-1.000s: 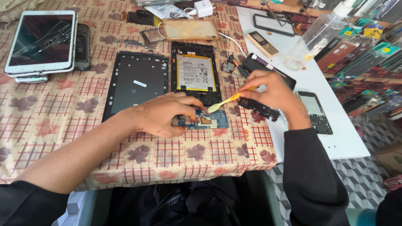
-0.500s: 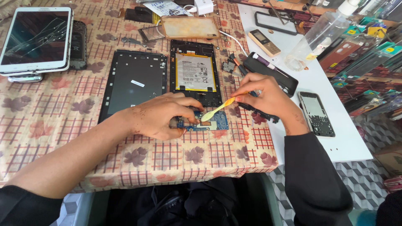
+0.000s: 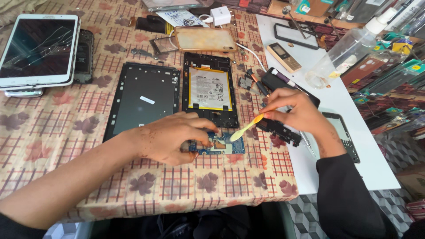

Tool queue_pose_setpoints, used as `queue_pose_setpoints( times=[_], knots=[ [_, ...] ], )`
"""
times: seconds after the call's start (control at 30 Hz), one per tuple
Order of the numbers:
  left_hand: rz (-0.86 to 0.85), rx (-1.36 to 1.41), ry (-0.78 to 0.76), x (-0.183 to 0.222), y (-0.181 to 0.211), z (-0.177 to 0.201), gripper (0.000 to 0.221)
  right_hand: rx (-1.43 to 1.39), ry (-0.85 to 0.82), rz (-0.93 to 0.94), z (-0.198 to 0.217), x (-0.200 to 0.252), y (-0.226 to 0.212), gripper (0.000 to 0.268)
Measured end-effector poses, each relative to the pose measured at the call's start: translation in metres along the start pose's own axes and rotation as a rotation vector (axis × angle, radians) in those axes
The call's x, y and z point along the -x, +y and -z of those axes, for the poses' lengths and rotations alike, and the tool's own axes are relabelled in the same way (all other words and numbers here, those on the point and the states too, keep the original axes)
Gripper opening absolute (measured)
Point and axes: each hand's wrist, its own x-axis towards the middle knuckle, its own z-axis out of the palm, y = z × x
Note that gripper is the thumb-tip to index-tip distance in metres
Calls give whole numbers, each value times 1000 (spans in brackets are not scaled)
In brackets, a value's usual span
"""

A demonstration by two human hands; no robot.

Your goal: The person cleans a disassembled tablet's motherboard and internal frame using a toothbrush, then reattaches the motherboard and secures it with a screwdriver. The person handles the tablet casing, battery, and various small components during the process.

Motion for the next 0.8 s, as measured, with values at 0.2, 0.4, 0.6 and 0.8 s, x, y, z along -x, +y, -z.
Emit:
queue_pose_setpoints(
  times=[0.2, 0.4, 0.6, 0.8],
  knots=[
    [56, -2, -198, -5, 4, 20, 34, 23, -75, 65, -12, -24, -13, 24],
    [105, -30, -296, -11, 7, 28, 47, 6, -213, -95, 7, -38, -2, 21],
    [56, 42, -147, -17, -4, 12, 15, 13, -192, -98, 10, -29, 5, 23],
    [-61, 158, 38, -16, -23, -1, 15, 9, -142, 28, -6, -34, -4, 25]
  ],
)
